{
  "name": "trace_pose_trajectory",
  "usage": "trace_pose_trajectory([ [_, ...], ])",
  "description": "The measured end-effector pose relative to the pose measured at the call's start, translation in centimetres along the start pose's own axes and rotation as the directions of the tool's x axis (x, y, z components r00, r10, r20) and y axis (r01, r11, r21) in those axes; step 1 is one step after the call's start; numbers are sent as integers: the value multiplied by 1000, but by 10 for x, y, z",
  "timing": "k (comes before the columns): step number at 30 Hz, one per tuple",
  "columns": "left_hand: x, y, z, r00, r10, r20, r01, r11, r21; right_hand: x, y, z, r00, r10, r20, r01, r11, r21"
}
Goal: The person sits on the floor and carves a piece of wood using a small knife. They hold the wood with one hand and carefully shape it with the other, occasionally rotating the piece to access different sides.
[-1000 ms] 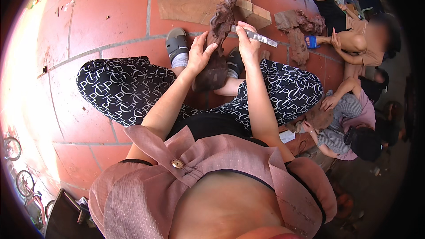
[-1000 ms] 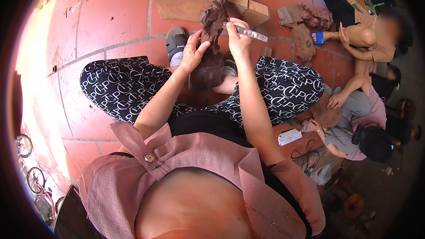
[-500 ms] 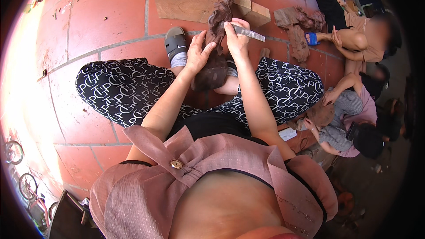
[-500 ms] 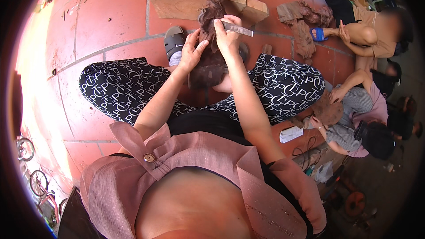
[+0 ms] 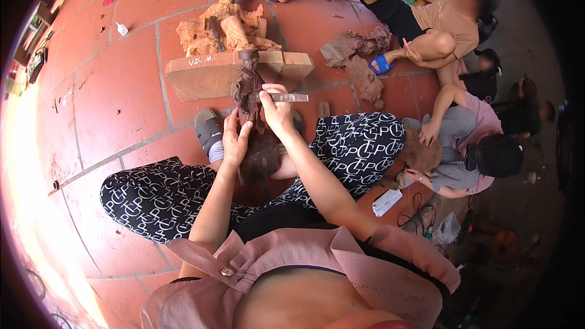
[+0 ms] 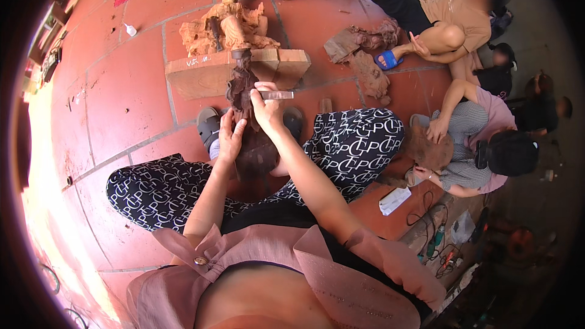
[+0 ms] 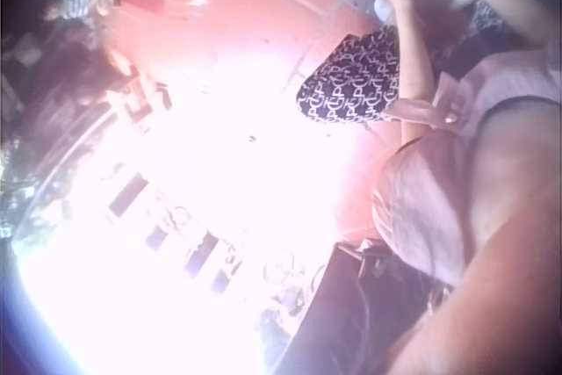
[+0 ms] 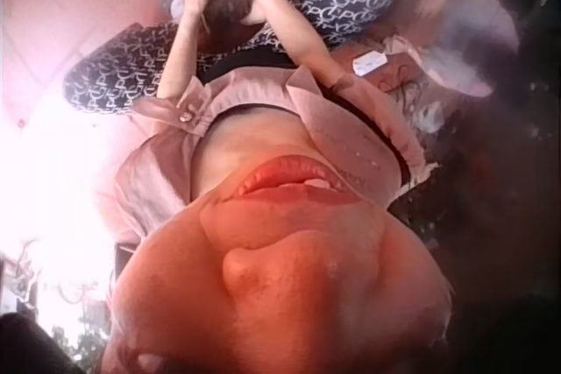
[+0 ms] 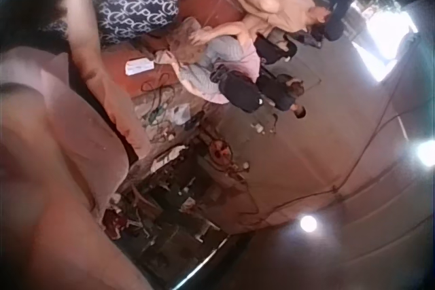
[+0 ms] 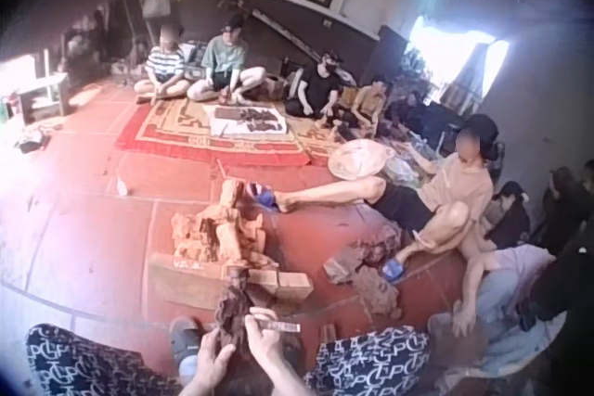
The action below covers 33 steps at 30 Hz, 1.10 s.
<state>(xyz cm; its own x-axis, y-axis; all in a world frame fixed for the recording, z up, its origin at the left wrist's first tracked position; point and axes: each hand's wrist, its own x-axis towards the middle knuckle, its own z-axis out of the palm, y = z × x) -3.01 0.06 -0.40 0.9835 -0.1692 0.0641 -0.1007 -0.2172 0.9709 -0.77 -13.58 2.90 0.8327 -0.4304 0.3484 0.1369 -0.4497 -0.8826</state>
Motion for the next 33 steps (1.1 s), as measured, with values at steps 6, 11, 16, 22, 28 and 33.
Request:
trace_pose_trajectory([
  [6, 0, -4, 0, 1000, 18, 2, -18, 1000, 11, -4, -2, 10, 998, -65, 14, 66, 988, -136],
  [11, -1, -1, -1, 1000, 21, -10, -21, 1000, 4, 2, 2, 0, 998, -60, 13, 60, 998, -12],
  [16, -1, -1, 0, 1000, -13, 2, 13, 999, -45, 0, -3, 6, 988, -154, -31, 151, 985, -83],
  [22, 1, -3, 0, 1000, 14, -10, -14, 1000, -22, 2, -5, 1, 1000, -3, 21, 4, 999, -40],
  [28, 1, -3, 2, 1000, 10, 3, -10, 1000, -13, 5, 14, -5, 995, 95, -7, -94, 990, 108],
  [33, -1, -5, -1, 1000, -8, -14, 8, 1000, -21, 5, 5, 5, 976, -217, -7, 213, 960, -179],
])
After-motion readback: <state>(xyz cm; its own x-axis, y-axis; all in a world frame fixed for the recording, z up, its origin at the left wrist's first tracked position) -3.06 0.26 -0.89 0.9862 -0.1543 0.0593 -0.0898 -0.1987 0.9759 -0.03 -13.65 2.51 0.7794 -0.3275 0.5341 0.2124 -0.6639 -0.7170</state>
